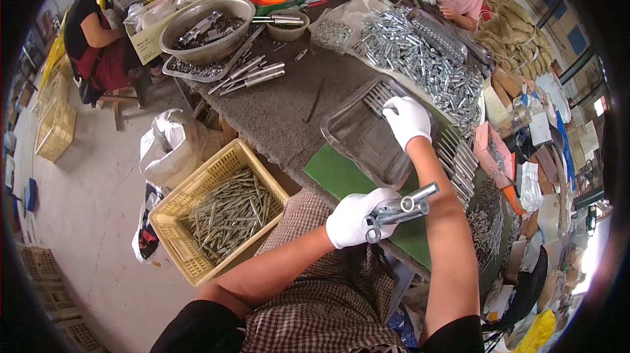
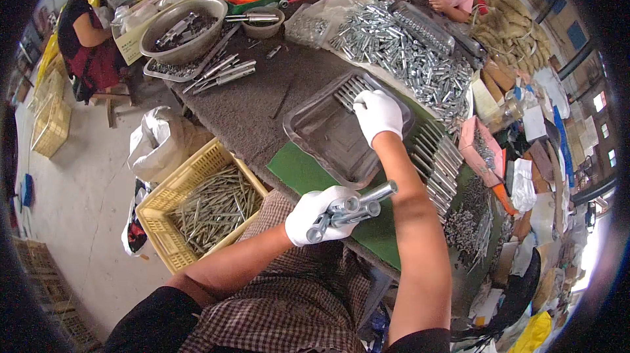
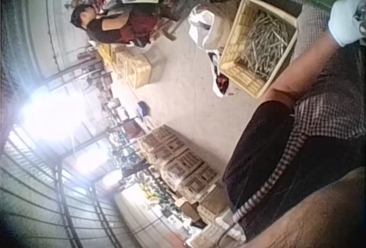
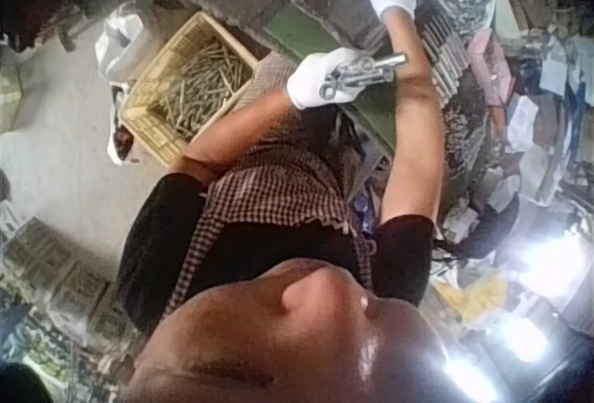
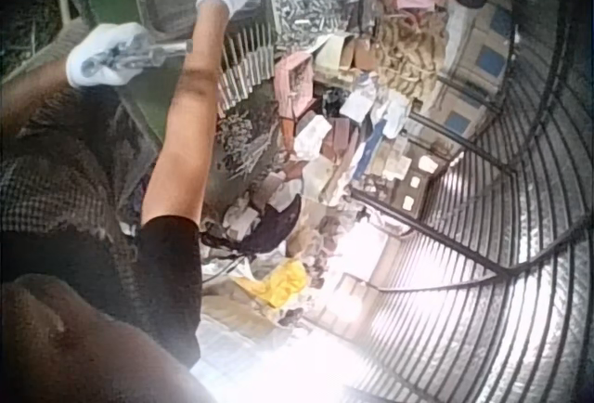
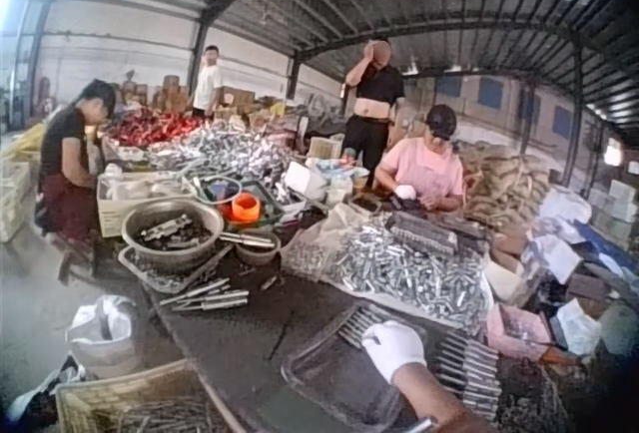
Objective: The person inserts metal rods into metal sleeves, places assembled parts into a metal tray, and then connects small metal clips and pins together by hand.
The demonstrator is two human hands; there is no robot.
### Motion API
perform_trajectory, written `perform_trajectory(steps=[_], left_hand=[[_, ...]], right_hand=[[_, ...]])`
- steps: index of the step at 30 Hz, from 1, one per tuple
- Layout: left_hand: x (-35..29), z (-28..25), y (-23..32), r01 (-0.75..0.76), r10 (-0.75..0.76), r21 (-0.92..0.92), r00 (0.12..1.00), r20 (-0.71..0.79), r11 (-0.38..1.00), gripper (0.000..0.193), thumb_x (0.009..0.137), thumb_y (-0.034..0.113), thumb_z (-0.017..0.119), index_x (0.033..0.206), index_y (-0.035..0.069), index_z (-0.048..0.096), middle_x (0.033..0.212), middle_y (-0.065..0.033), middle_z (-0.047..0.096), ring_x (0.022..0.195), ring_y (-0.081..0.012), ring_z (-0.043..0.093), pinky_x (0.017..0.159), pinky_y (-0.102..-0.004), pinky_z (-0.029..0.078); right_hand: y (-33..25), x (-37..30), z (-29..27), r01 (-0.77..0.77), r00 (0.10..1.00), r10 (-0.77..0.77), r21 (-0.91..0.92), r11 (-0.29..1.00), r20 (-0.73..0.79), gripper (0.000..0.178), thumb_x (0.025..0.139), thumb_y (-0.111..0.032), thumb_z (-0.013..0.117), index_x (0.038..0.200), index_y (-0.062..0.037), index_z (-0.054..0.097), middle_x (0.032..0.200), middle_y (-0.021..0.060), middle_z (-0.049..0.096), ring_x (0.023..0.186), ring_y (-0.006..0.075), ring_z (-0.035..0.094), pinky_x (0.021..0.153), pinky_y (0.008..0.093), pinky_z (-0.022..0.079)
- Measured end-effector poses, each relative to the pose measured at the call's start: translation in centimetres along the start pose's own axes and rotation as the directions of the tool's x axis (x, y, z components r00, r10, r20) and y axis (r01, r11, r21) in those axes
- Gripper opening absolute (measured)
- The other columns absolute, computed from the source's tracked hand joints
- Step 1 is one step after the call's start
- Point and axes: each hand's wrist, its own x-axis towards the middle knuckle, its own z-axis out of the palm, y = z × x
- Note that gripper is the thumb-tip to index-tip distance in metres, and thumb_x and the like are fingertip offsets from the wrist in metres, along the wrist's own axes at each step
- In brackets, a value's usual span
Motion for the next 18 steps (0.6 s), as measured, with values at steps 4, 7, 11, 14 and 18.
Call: perform_trajectory(steps=[4,7,11,14,18], left_hand=[[0.1,-0.4,0.2,-0.013,0.013,-0.008,0.999,0.031,1.000,0.049,0.071,0.015,0.071,0.116,0.010,0.051,0.078,-0.0104,0.065,0.068,-0.0299,0.065,0.063,-0.0370,0.052],[-0.2,-0.5,-0.1,-0.014,0.014,-0.013,0.999,0.030,1.000,0.049,0.071,0.015,0.071,0.116,0.010,0.051,0.078,-0.0102,0.065,0.068,-0.0300,0.065,0.063,-0.0370,0.052],[-0.2,-0.3,-0.2,-0.003,0.002,0.018,1.000,0.013,1.000,0.050,0.070,0.016,0.071,0.115,0.010,0.051,0.078,-0.0108,0.065,0.068,-0.0314,0.065,0.063,-0.0376,0.052],[0.0,-0.2,0.1,0.048,-0.049,0.018,0.998,0.040,0.999,0.052,0.069,0.018,0.072,0.115,0.009,0.050,0.078,-0.0119,0.065,0.070,-0.0325,0.065,0.064,-0.0386,0.052],[0.3,0.3,0.5,0.037,-0.038,0.045,0.999,0.011,0.998,0.050,0.070,0.019,0.072,0.115,0.010,0.052,0.080,-0.0125,0.066,0.071,-0.0323,0.065,0.064,-0.0388,0.052]], right_hand=[[-0.6,-0.1,0.8,0.025,0.999,-0.026,0.017,1.000,0.020,0.011,0.079,-0.020,0.065,0.087,-0.0116,0.066,0.089,0.0099,0.063,0.081,0.0276,0.061,0.074,0.0368,0.048],[-2.0,-0.6,0.7,0.047,0.998,-0.048,0.027,0.999,0.050,0.011,0.078,-0.020,0.066,0.086,-0.0116,0.065,0.088,0.0096,0.065,0.080,0.0274,0.062,0.072,0.0363,0.048],[-2.6,-0.5,0.8,-0.029,0.994,0.025,0.034,0.999,0.105,0.014,0.079,-0.019,0.067,0.090,-0.0118,0.063,0.085,0.0097,0.067,0.079,0.0275,0.063,0.072,0.0370,0.048],[-2.6,-0.2,1.2,-0.061,0.992,0.062,-0.013,0.998,0.107,0.019,0.078,-0.019,0.068,0.094,-0.0114,0.062,0.086,0.0102,0.068,0.080,0.0277,0.063,0.072,0.0368,0.048],[-1.3,-0.1,0.6,-0.094,0.992,0.079,0.159,0.983,0.100,0.021,0.077,-0.021,0.067,0.096,-0.0129,0.062,0.087,0.0104,0.068,0.083,0.0294,0.065,0.075,0.0372,0.050]])
